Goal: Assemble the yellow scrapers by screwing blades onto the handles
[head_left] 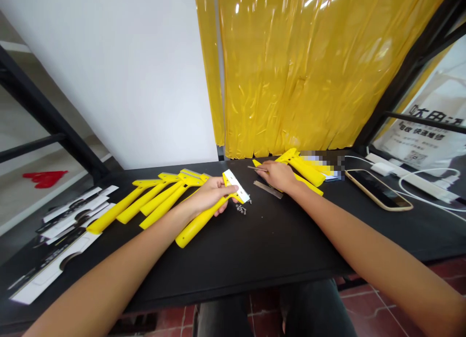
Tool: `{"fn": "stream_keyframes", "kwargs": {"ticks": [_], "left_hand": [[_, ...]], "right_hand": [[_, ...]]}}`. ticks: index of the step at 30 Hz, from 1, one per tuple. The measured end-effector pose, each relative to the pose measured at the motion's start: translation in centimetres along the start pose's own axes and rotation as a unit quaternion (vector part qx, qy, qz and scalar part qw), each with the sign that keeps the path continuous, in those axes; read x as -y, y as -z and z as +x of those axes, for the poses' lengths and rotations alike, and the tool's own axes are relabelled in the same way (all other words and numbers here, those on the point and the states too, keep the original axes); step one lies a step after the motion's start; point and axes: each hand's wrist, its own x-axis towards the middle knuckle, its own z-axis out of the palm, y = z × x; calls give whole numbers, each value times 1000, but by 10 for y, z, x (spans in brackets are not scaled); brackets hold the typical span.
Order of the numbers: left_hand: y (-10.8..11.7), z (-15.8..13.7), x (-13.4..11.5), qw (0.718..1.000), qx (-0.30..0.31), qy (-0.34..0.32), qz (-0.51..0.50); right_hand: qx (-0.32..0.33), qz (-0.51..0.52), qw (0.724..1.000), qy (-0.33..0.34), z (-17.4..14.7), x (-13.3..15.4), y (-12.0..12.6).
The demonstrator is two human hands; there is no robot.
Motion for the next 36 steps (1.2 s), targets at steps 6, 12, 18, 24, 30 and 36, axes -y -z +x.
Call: {"fn": "stream_keyframes", "kwargs": {"ticks": [6, 12, 18, 24, 30, 36], "left_hand": [[-3, -2, -3, 1000, -3, 6, 9], [-4, 2, 4, 1000, 1, 4, 14], [-6, 2, 1, 999, 20, 22, 38], [-3, 1, 0, 999, 10, 25, 44], [-1, 3, 4, 1000, 8, 12, -11], [4, 2, 6, 992, 86, 31, -85]], "right_hand": [[10, 13, 999, -31, -1, -4, -1], [-5, 77, 994, -74, 7, -11, -8], [-7, 139, 988, -68, 5, -9, -5], [-9, 250, 967, -47, -10, 7, 12], [-54, 437, 894, 83, -26, 38, 16], [-94, 381, 902, 182, -37, 56, 24]]}}
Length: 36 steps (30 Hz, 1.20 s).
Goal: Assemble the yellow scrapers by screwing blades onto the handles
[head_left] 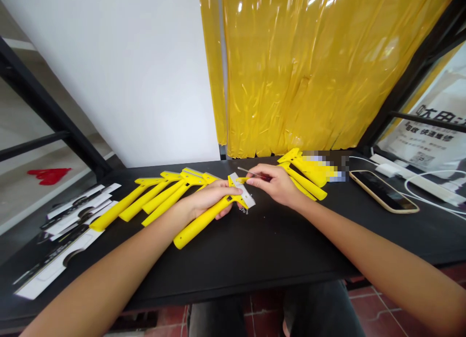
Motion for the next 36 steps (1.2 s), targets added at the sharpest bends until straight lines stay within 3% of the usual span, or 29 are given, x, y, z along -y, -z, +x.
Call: {"fn": "stream_keyframes", "kwargs": {"ticks": [4, 7, 13, 18, 21, 32, 36], "left_hand": [[2, -1, -1, 1000, 1, -1, -12], [1, -2, -3, 1000, -17, 4, -8], [-1, -2, -2, 999, -31, -7, 28], [1, 0, 1, 999, -49, -2, 23], [2, 1, 1, 998, -59, -6, 12], [3, 2, 0, 998, -54, -3, -18], [1, 0, -1, 999, -47, 21, -10]], "right_hand": [[27, -37, 999, 26, -3, 6, 0], [27, -35, 999, 9, -4, 9, -1], [-13, 52, 992, -117, -3, 4, -11], [-12, 167, 965, -203, -2, -5, -16], [-9, 184, 953, -240, -3, -5, -18], [12, 259, 920, -294, -6, 6, -27], [14, 242, 932, -270, -7, 8, -31]]}}
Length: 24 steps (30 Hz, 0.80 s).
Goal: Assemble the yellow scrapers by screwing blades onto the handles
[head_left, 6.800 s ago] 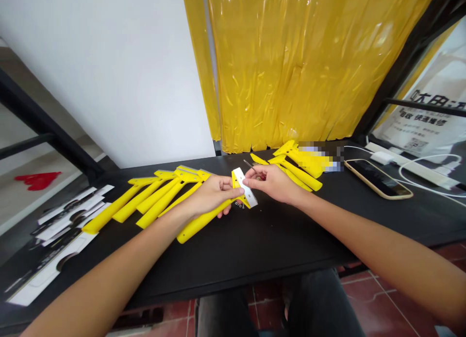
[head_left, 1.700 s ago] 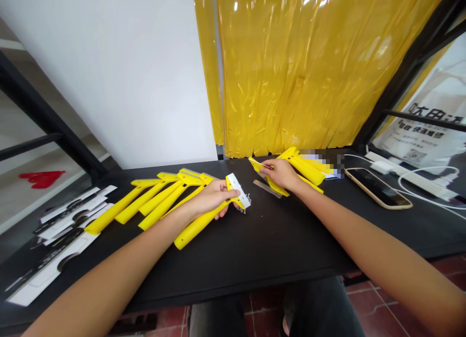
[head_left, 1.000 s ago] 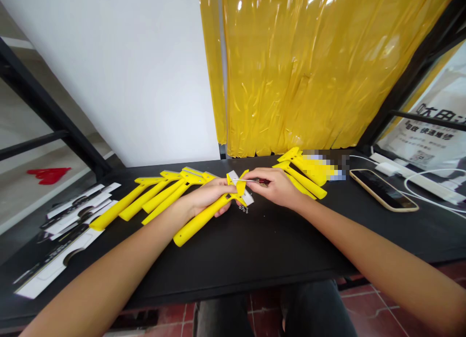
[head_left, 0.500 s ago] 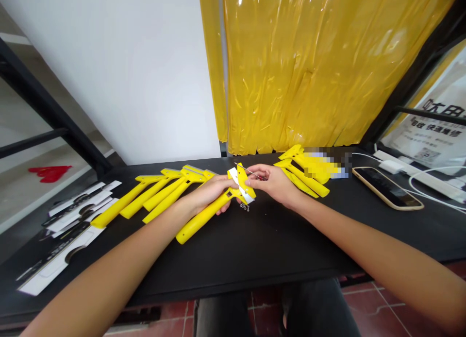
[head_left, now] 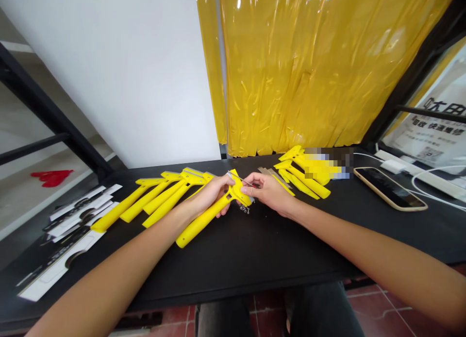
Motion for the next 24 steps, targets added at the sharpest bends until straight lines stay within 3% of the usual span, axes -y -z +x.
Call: {"fn": "stream_keyframes", "kwargs": {"ticks": [10, 17, 24], "left_hand": [[1, -1, 0, 997, -1, -53, 54], [0, -3, -4, 994, -21, -82, 75], [-4, -6, -7, 989, -17, -90, 120]], "right_hand": [[10, -37, 999, 14, 1, -1, 4], [-31, -24, 999, 11, -1, 5, 0], [-13, 104, 990, -90, -8, 7, -7]]}}
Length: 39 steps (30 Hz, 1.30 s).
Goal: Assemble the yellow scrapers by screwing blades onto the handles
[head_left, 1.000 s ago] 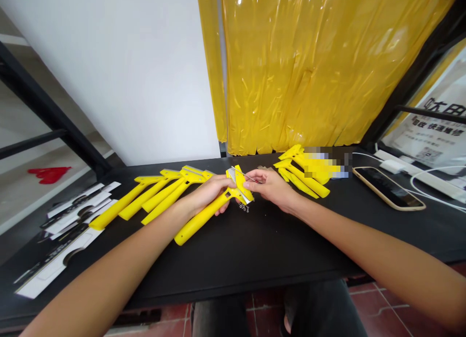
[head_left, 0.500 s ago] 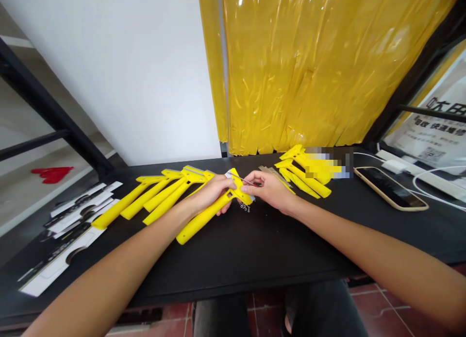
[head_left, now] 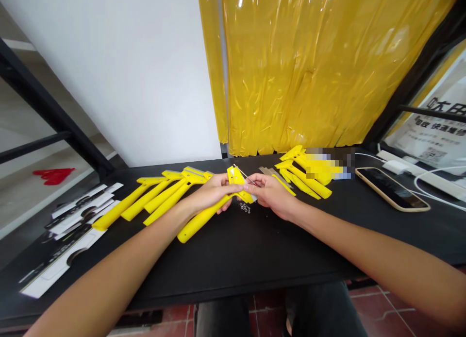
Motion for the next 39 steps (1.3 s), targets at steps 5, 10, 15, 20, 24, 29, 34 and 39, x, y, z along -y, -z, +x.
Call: {"fn": "stream_keyframes", "kwargs": {"ticks": [5, 10, 15, 20, 24, 29, 34, 39], "left_hand": [[0, -1, 0, 1000, 12, -9, 22], [2, 0, 3, 999, 35, -12, 35], [3, -1, 6, 998, 58, -12, 31], [0, -1, 7, 997, 71, -3, 36], [-3, -1, 5, 998, 63, -3, 19], [-3, -1, 3, 997, 74, -25, 14], [-1, -1, 4, 996, 79, -31, 13], [1, -1, 5, 995, 95, -28, 24]], "right_hand": [[16, 36, 999, -6, 1, -5, 0], [26, 34, 999, -14, 1, -3, 1], [54, 48, 997, -39, 1, -1, 5], [67, 72, 994, -49, 2, -3, 5], [69, 76, 992, -66, 2, -2, 5], [87, 92, 989, -72, 4, -1, 9], [105, 85, 986, -97, 5, 0, 14], [107, 87, 986, -91, 4, -2, 10]]}}
